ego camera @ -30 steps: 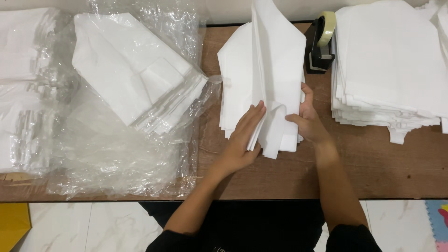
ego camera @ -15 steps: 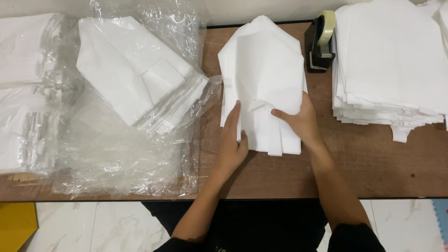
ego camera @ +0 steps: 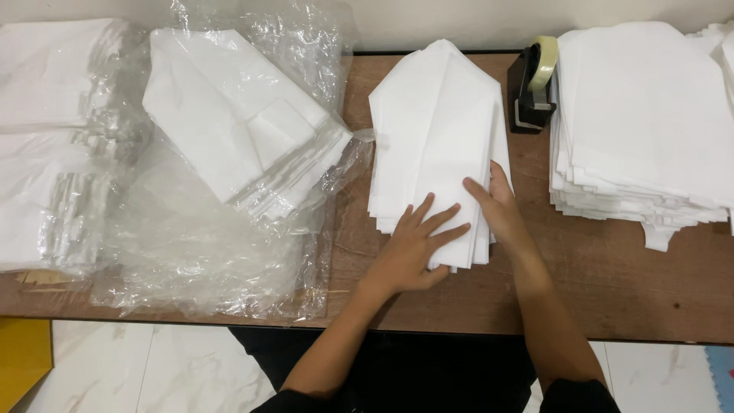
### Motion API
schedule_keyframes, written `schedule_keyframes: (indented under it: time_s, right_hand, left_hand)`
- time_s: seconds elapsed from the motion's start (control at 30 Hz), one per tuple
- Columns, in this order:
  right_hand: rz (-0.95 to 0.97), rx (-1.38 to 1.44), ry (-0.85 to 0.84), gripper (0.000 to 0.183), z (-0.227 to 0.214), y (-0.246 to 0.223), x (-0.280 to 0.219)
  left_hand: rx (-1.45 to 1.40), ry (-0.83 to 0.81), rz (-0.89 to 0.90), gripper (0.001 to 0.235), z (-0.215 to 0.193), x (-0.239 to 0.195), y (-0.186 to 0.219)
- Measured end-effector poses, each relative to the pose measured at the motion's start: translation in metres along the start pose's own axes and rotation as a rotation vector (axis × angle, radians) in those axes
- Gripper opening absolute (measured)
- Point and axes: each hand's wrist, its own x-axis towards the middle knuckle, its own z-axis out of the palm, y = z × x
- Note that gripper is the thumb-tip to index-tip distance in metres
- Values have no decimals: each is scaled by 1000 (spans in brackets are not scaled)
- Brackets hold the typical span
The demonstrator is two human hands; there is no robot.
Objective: The person repeatedly picks up stacks of white folded items, places them into clear plastic bags, and sets the sealed bags aside. The process is repeated multiple times with consistent hand movements and alignment of the items before bagging.
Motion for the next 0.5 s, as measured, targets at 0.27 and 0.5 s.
schedule_keyframes:
  time_s: [0.27, 0.5]
  right_hand:
    - [-27, -55, 1, 60, -5, 1, 2]
    - [-163, 7, -177, 71, -16, -2, -3]
  left_hand:
    - [-103, 118, -18, 50, -5, -5, 1]
    - [-766, 365, -405, 78, -32, -5, 13]
